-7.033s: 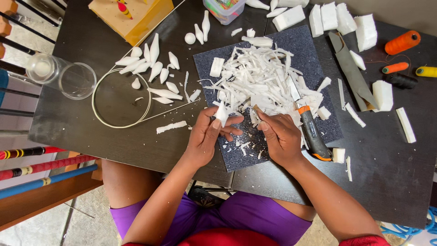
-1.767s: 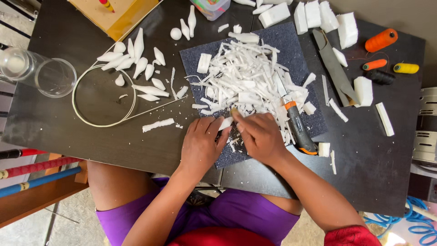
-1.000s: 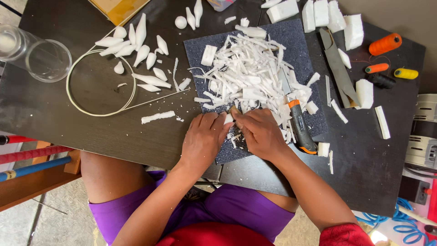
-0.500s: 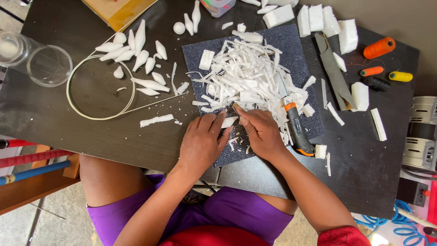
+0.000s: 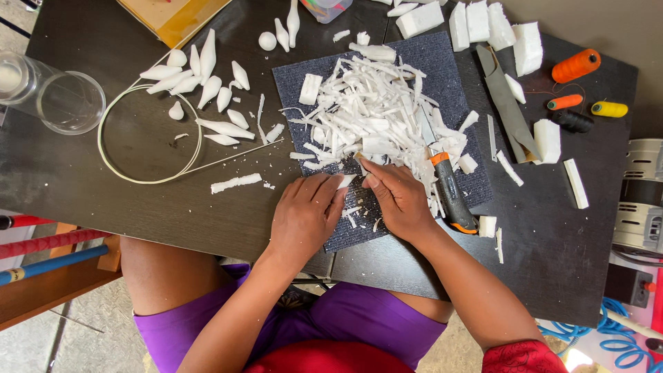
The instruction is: The person uses a small knife to carve a white foam piece into a tapered shape. They repeatedly rotate the piece and shave off thin layers while working over a dark mat. Shavings accumulate on the mat as the piece gradually becomes more refined.
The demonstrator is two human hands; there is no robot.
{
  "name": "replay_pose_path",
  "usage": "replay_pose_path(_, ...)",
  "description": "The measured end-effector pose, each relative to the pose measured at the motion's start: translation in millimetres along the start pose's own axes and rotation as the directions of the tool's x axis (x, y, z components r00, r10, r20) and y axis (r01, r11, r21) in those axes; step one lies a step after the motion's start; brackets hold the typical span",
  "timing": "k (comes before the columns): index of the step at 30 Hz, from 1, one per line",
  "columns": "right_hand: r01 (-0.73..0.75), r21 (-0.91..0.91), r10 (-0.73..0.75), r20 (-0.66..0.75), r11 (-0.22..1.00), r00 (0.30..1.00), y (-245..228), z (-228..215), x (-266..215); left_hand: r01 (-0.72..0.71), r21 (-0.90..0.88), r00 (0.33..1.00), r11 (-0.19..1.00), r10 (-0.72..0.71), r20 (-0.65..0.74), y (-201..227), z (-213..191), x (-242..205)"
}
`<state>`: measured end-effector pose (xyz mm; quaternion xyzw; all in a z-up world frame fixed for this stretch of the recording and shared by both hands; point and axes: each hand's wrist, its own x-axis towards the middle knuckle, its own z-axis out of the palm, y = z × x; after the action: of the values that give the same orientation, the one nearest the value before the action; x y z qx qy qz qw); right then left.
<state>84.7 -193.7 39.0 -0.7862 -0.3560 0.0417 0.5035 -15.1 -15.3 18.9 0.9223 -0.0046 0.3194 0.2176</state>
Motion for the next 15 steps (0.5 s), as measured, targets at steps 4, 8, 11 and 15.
replay_pose_path(4, -0.003, 0.013, 0.003, -0.009, 1.000, 1.000, 0, 0, 0, 0.006, 0.003, 1.000, 1.000, -0.006, 0.011, 0, 0, 0)
replay_pose_path(8, 0.103, -0.001, -0.103, 0.030, 0.995, 0.994, -11, 0, 4, 0.030, -0.039, 1.000, 0.999, -0.030, 0.009, -4, 4, -3)
replay_pose_path(11, 0.171, -0.066, -0.165, 0.087, 0.983, 0.982, -6, 5, 0, 0.069, -0.076, 0.998, 0.995, -0.068, 0.010, -4, 5, -4)
replay_pose_path(15, 0.232, -0.236, -0.205, 0.132, 0.944, 0.970, 3, 8, -2, 0.094, -0.089, 0.996, 0.992, -0.094, 0.012, -3, 4, -3)
